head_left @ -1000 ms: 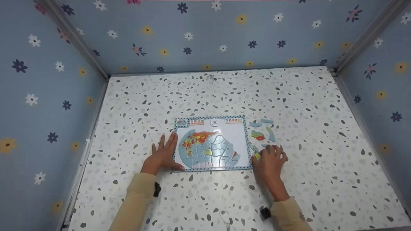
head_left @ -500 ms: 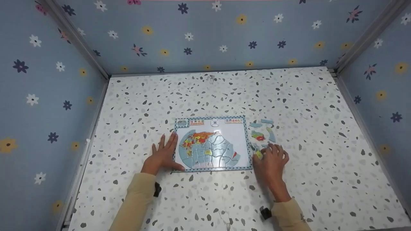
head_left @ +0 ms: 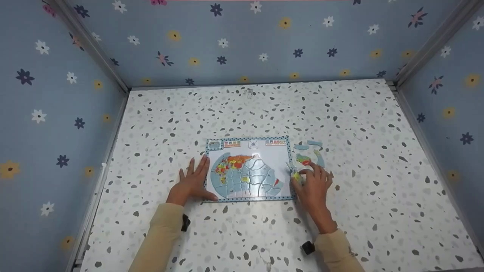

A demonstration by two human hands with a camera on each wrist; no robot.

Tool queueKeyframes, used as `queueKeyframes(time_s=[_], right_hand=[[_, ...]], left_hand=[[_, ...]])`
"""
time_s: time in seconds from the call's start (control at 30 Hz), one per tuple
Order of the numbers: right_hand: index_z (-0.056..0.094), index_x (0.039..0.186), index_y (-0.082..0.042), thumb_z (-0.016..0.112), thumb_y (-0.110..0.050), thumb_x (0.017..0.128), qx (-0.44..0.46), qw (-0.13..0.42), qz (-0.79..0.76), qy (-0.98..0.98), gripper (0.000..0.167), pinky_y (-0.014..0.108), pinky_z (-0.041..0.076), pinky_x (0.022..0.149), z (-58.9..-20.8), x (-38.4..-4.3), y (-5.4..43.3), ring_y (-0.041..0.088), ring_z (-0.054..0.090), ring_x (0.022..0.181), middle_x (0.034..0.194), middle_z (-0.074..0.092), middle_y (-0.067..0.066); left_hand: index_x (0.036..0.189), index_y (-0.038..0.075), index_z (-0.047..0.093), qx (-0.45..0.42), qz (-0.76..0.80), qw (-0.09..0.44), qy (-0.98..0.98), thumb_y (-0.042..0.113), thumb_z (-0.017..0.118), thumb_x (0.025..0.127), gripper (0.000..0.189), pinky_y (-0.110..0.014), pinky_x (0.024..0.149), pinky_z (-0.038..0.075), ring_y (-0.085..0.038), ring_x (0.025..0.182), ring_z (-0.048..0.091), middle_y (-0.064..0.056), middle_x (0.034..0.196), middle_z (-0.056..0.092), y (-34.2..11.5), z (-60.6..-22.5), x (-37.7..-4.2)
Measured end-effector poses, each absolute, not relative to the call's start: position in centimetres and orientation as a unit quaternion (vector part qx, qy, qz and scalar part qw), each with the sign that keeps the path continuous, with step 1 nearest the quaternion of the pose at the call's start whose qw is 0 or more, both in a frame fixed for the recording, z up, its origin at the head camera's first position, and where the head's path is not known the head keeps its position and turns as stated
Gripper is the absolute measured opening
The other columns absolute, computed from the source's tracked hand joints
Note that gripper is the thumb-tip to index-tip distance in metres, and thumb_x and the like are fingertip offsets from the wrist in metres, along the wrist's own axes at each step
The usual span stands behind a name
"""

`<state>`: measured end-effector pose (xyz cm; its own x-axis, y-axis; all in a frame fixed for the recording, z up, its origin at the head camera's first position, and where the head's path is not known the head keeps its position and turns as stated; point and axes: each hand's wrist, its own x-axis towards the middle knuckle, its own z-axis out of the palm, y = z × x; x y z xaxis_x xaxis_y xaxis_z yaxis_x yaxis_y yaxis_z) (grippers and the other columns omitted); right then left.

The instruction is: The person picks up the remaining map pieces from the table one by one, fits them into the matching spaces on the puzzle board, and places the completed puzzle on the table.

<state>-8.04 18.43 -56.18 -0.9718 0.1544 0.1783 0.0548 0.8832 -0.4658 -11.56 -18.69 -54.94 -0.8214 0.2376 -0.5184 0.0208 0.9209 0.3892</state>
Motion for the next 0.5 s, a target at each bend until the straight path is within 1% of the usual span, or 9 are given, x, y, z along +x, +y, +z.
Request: queueKeyframes(time_s=[0.2,0.5], right_hand=[[0.065,0.097,-0.004,0.075,-0.027,0.081,-0.043,0.104,0.254,-0.961,0.030,0.056,0.020,0.107,-56.3,-8.4,17.6,0.033,0.036,0.130,0.139,0.046,0.016],[0.065,0.098,-0.006,0.074,-0.028,0.082,-0.032,0.102,0.257,-0.960,0.029,0.052,0.023,0.109,-56.3,-9.0,16.6,0.032,0.040,0.127,0.135,0.048,0.011]], left_hand=[[0.154,0.018,-0.007,0.069,0.185,0.290,0.936,0.060,0.083,0.059,0.138,-0.068,0.110,-0.007,-0.036,0.145,-0.021,-0.001,0.161,-0.017,-18.7,-55.0,-11.6],[0.155,0.018,-0.007,0.070,0.185,0.287,0.937,0.060,0.083,0.059,0.137,-0.068,0.110,-0.007,-0.036,0.145,-0.021,-0.001,0.161,-0.016,-18.7,-55.3,-11.7]])
